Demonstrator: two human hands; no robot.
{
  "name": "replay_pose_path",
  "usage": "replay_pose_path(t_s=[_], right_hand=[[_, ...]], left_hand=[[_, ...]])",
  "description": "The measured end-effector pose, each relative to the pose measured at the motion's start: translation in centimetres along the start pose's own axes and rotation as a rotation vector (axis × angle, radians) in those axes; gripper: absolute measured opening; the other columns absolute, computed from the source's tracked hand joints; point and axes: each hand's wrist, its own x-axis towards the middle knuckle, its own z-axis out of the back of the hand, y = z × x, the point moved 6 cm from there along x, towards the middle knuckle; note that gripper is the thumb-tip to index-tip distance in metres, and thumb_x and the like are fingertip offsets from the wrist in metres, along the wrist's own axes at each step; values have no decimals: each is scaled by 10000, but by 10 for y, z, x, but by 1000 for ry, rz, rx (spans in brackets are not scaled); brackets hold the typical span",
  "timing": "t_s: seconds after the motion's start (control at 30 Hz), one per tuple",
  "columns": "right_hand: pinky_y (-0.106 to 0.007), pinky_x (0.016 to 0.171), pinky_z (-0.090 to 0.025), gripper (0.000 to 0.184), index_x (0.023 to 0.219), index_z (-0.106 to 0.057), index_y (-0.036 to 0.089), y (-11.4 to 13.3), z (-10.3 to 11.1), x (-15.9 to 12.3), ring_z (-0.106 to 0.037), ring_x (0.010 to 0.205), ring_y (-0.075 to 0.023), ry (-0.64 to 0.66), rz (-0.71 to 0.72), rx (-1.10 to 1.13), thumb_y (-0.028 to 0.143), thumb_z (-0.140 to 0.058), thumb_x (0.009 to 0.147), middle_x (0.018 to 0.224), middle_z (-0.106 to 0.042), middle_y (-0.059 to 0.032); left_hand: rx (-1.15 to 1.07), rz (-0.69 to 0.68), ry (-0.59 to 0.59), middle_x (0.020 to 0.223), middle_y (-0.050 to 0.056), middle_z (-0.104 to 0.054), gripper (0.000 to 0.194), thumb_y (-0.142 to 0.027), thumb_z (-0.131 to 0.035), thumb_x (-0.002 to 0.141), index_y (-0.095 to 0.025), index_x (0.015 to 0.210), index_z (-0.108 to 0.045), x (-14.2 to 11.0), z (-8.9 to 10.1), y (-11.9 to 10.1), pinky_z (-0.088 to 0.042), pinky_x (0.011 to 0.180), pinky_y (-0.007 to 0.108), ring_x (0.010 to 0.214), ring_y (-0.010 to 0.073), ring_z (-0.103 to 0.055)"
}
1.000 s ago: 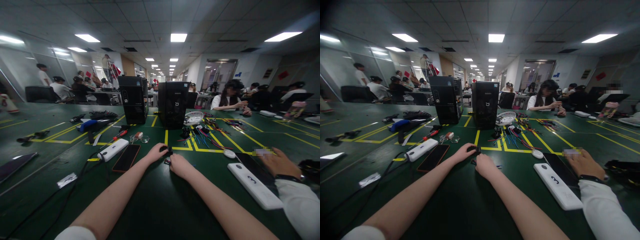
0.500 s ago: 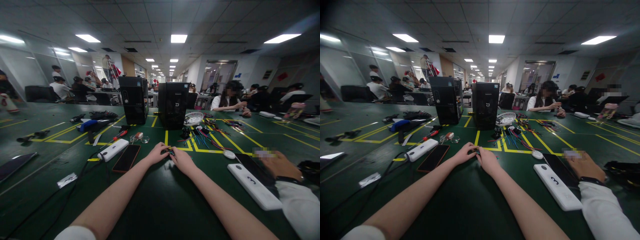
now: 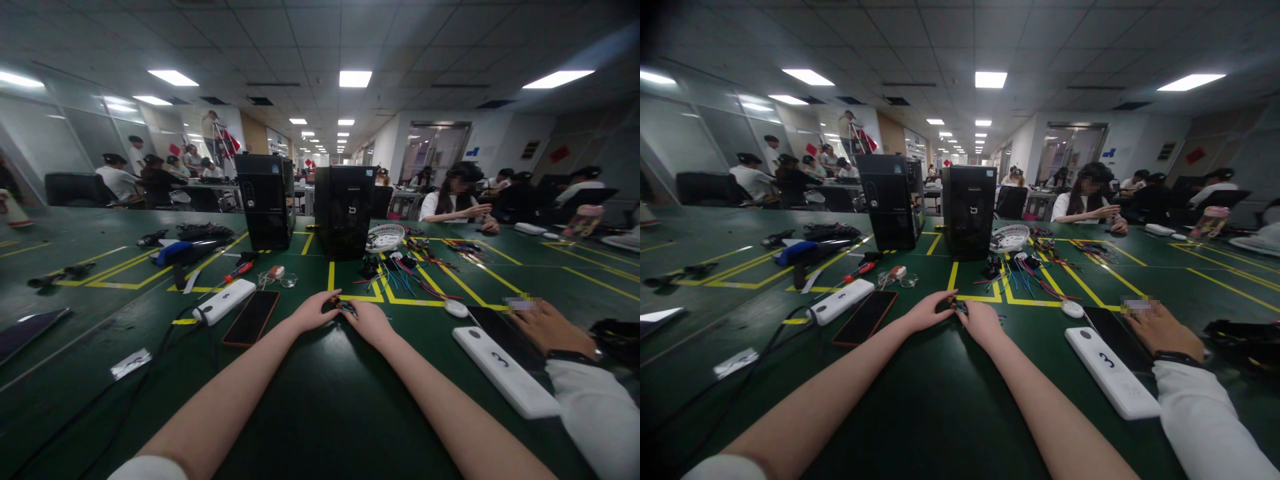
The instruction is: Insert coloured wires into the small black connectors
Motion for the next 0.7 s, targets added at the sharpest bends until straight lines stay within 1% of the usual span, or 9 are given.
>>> replay_pose_path(t_s=[0.2, 0.33, 0.4, 0.47, 0.57, 0.63, 0.7], right_hand=[[-275, 682, -411, 358, 931, -569, 167, -8, 1, 2, -610, 830, -213, 26, -78, -24, 459, -376, 856, 873, -646, -103], [-296, 696, -417, 348, 954, -551, 148, -24, 4, 4, -609, 849, -230, 66, -192, -55, 441, -399, 843, 897, -641, -130], [-308, 697, -423, 354, 981, -544, 133, -35, 6, 3, -609, 857, -241, 94, -261, -59, 426, -414, 832, 911, -637, -148], [-320, 694, -427, 364, 1003, -542, 121, -50, 7, 0, -609, 860, -250, 130, -331, -57, 414, -420, 825, 929, -633, -166], [-327, 683, -426, 395, 1013, -555, 114, -75, 8, -9, -610, 854, -254, 172, -426, -54, 429, -413, 820, 952, -629, -181], [-313, 666, -421, 423, 997, -581, 106, -95, 9, -16, -613, 834, -249, 181, -466, -57, 448, -411, 814, 944, -636, -181], [-287, 648, -407, 414, 938, -629, 93, -115, 11, -21, -615, 797, -226, 159, -512, -89, 438, -449, 797, 908, -647, -182]], left_hand=[[15, 11, 8, 1239, 92, -516, 527, -313, -545, 785, -210, 1284, -412, -1, 0, 0, -375, 968, 370, 1102, 217, -501], [21, 30, 18, 1190, 88, -552, 522, -317, -536, 790, -209, 1284, -409, 0, 0, 2, -397, 940, 365, 1056, 211, -529], [33, 37, 23, 1174, 86, -563, 505, -318, -535, 790, -203, 1270, -428, 0, -1, 2, -401, 933, 362, 1044, 210, -536], [57, 26, 33, 1192, 86, -553, 468, -317, -535, 790, -196, 1237, -468, 1, -2, 2, -386, 950, 364, 1072, 215, -518], [97, -5, 50, 1208, 83, -545, 419, -324, -533, 792, -193, 1189, -515, 1, -2, 1, -364, 972, 373, 1109, 223, -492], [113, -27, 63, 1173, 77, -568, 378, -324, -537, 790, -198, 1146, -549, 1, -3, -1, -362, 971, 377, 1097, 223, -498], [125, -49, 79, 1143, 69, -585, 321, -319, -541, 787, -202, 1082, -589, 1, -3, -4, -361, 971, 374, 1086, 220, -504]])
